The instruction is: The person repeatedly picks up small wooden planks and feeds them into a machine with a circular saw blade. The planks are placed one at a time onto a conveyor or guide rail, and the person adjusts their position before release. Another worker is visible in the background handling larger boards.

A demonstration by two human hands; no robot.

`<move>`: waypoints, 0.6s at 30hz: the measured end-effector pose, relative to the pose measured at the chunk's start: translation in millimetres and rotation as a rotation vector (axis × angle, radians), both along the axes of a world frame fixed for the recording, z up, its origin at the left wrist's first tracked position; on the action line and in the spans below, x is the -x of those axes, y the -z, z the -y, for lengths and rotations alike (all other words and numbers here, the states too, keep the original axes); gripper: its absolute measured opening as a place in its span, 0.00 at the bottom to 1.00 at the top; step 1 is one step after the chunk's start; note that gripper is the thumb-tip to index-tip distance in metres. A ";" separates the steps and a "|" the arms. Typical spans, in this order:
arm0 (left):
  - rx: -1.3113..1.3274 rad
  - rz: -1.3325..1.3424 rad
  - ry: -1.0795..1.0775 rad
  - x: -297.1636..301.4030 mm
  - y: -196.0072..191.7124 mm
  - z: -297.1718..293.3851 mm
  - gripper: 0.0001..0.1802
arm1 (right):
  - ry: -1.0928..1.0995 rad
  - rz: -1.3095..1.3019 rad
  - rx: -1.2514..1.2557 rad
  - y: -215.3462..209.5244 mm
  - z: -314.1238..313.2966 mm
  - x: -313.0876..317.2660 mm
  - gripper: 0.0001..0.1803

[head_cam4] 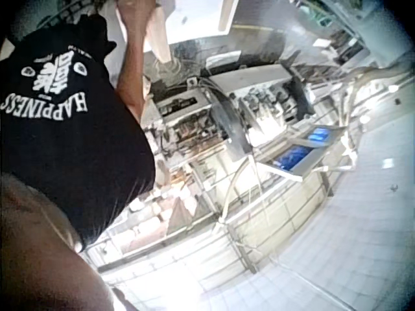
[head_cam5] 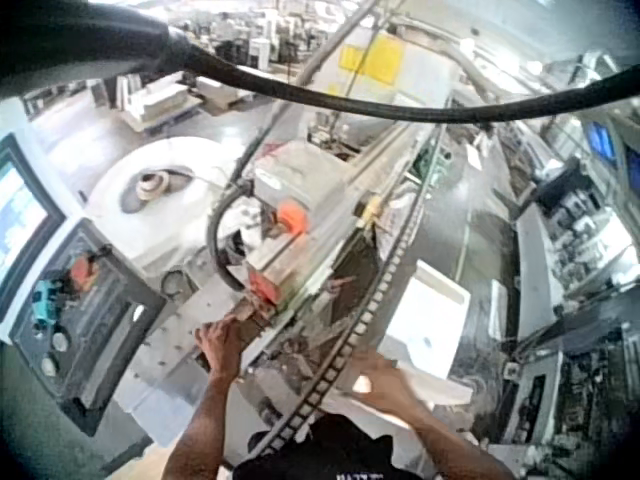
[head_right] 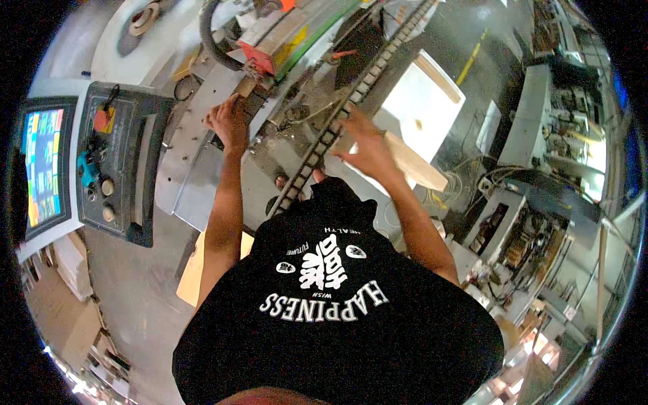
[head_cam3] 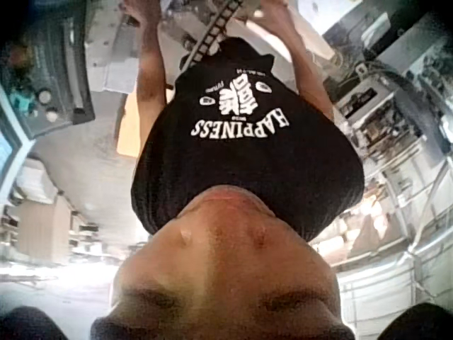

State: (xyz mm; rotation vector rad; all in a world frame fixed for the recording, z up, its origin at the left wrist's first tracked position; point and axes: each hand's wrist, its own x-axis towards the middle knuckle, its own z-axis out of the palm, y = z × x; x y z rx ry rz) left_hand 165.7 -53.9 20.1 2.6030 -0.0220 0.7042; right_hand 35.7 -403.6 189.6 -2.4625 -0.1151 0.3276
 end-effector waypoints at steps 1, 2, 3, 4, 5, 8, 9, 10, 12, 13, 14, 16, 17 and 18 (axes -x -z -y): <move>0.023 -0.019 -0.016 5.3 2.7 -4.3 0.09 | 0.012 -0.006 0.160 -11.2 25.7 14.2 0.43; 0.049 -0.037 -0.034 16.4 5.1 -9.1 0.09 | 0.022 -0.015 0.324 -24.1 50.6 29.0 0.46; 0.076 -0.057 -0.053 29.1 6.8 -11.3 0.08 | 0.058 -0.008 0.397 -14.6 82.6 50.3 0.47; 0.077 -0.052 -0.042 42.7 11.2 -13.2 0.08 | 0.085 0.000 0.468 3.6 110.2 71.2 0.49; 0.077 -0.044 -0.035 56.3 17.5 -15.3 0.08 | 0.118 -0.070 0.499 14.0 129.8 85.8 0.48; 0.117 -0.083 0.023 100.7 8.3 -8.4 0.09 | 0.234 -0.253 0.546 22.1 154.7 111.3 0.45; 0.142 -0.091 0.039 114.3 6.8 -6.3 0.10 | 0.281 -0.287 0.524 20.8 155.7 109.5 0.45; 0.168 -0.098 0.052 123.8 6.6 -1.5 0.10 | 0.325 -0.320 0.503 18.9 156.4 107.9 0.44; 0.237 -0.067 0.083 138.4 -1.5 13.2 0.13 | 0.256 -0.260 0.610 7.3 142.1 96.5 0.40; 0.245 -0.069 0.104 147.1 -10.6 21.3 0.13 | 0.224 -0.225 0.614 -0.9 133.1 89.5 0.39; 0.259 -0.066 0.125 150.9 -25.5 32.1 0.14 | 0.193 -0.185 0.622 -12.4 123.2 82.6 0.38; 0.319 -0.144 0.319 159.0 -57.6 55.8 0.20 | 0.080 -0.029 0.667 -27.0 96.6 65.2 0.37; 0.277 -0.109 0.431 157.9 -73.7 69.9 0.24 | -0.013 0.041 0.650 -28.0 80.4 53.8 0.37; 0.226 -0.077 0.546 155.0 -89.6 81.6 0.29 | -0.101 0.110 0.626 -25.6 62.4 42.6 0.36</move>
